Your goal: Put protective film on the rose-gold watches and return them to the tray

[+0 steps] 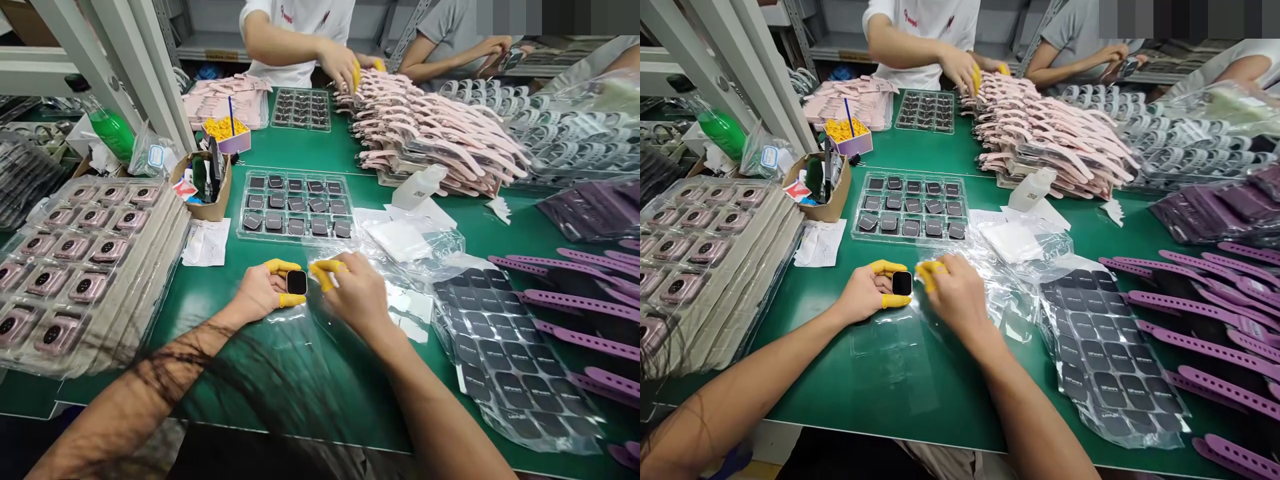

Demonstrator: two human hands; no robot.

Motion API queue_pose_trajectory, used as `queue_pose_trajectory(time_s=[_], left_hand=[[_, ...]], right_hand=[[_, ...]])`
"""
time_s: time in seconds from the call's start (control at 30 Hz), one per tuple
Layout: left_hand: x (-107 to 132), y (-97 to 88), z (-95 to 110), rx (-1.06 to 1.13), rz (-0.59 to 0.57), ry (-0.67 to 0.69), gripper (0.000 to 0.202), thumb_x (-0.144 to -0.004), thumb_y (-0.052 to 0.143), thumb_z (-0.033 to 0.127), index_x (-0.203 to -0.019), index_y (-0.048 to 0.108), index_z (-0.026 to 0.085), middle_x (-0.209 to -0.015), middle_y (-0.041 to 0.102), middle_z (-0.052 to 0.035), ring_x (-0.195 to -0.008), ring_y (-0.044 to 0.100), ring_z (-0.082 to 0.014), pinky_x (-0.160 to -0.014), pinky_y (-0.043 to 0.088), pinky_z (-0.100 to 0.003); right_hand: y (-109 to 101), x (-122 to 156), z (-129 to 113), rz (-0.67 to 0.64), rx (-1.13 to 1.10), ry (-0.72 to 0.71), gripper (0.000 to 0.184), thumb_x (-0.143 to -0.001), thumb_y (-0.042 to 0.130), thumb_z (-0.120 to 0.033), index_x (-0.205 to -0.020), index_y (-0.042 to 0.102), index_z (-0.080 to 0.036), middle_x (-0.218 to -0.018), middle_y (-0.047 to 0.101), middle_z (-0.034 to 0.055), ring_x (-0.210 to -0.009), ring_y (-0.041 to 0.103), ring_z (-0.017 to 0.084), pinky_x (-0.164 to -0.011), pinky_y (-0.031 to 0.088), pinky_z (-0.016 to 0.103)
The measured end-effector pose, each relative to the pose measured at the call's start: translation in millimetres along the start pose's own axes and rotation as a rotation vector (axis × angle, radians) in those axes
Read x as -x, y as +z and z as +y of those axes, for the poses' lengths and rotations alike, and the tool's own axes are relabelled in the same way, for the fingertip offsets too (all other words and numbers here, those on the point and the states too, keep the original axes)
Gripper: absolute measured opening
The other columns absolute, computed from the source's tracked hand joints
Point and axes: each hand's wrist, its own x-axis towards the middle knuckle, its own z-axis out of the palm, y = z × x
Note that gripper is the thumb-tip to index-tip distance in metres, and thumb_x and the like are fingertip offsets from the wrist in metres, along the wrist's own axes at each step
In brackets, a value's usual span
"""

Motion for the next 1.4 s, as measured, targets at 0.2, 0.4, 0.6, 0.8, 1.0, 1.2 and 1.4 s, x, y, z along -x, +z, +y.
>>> queue_pose_trajectory(time_s=[0.2,0.4,0.6,0.8,1.0,1.2,1.4], left_hand=[[-1.4,0.5,0.2,-0.036,-0.004,0.001,0.060,-0.044,0.091,0.007,-0.101,0.072,0.014,-0.068,0.069,-0.0005,-0.062,0.063,-0.0123,-0.063,0.051,-0.024],[-6.6,-5.3,5.4,0.274,0.027,-0.031,0.063,-0.037,0.093,0.004,-0.095,0.070,0.012,-0.081,0.072,-0.0030,-0.071,0.064,-0.0119,-0.072,0.053,-0.026],[-17.7,-21.0,8.0,0.545,0.113,0.085,0.055,-0.049,0.092,0.014,-0.097,0.068,0.012,-0.089,0.070,-0.0032,-0.078,0.063,-0.0105,-0.075,0.049,-0.026],[-14.4,-35.6,18.8,0.427,0.187,0.293,0.066,-0.045,0.092,0.008,-0.105,0.065,0.012,-0.103,0.071,-0.0066,-0.086,0.065,-0.0134,-0.083,0.053,-0.030],[-7.4,-31.0,24.6,0.323,0.162,0.249,0.072,-0.042,0.094,0.011,-0.108,0.064,0.010,-0.102,0.071,-0.0091,-0.078,0.064,-0.0115,-0.078,0.052,-0.027],[-4.1,-30.1,26.5,0.325,0.129,0.247,0.075,-0.043,0.094,0.013,-0.111,0.063,0.010,-0.111,0.069,-0.0130,-0.081,0.064,-0.0123,-0.079,0.054,-0.028],[0.4,-22.8,18.5,0.270,0.127,0.133,0.071,-0.046,0.094,0.010,-0.110,0.063,0.009,-0.096,0.070,-0.0077,-0.080,0.064,-0.0120,-0.080,0.055,-0.028]], right_hand=[[7.3,2.2,-1.0,0.053,-0.125,-0.006,0.018,-0.096,0.056,-0.030,-0.097,0.071,-0.021,-0.086,0.068,0.0077,-0.078,0.058,0.019,-0.069,0.045,0.032],[-4.8,2.6,17.5,-0.024,0.030,0.036,0.011,-0.090,0.063,-0.024,-0.093,0.073,-0.022,-0.096,0.069,0.0134,-0.088,0.058,0.026,-0.076,0.046,0.041],[13.9,9.7,-40.0,-0.108,-0.407,-0.194,0.035,-0.088,0.069,-0.029,-0.123,0.064,-0.027,-0.108,0.073,0.0086,-0.103,0.067,0.026,-0.084,0.055,0.043],[48.1,7.7,-59.7,-0.365,-0.440,0.026,0.027,-0.089,0.068,-0.037,-0.115,0.069,-0.031,-0.110,0.078,0.0054,-0.104,0.070,0.030,-0.094,0.053,0.053],[46.6,11.1,-50.6,-0.332,-0.428,0.037,0.014,-0.092,0.061,-0.031,-0.103,0.070,-0.031,-0.098,0.079,0.0025,-0.093,0.070,0.028,-0.086,0.055,0.049],[43.1,13.2,-48.4,-0.336,-0.348,-0.225,0.029,-0.094,0.048,-0.014,-0.112,0.066,-0.028,-0.114,0.077,0.0027,-0.106,0.070,0.024,-0.100,0.051,0.048],[34.7,18.8,-76.2,-0.230,-0.057,-0.377,0.019,-0.091,0.054,-0.011,-0.093,0.067,-0.026,-0.128,0.071,0.0079,-0.118,0.064,0.029,-0.104,0.047,0.057]])
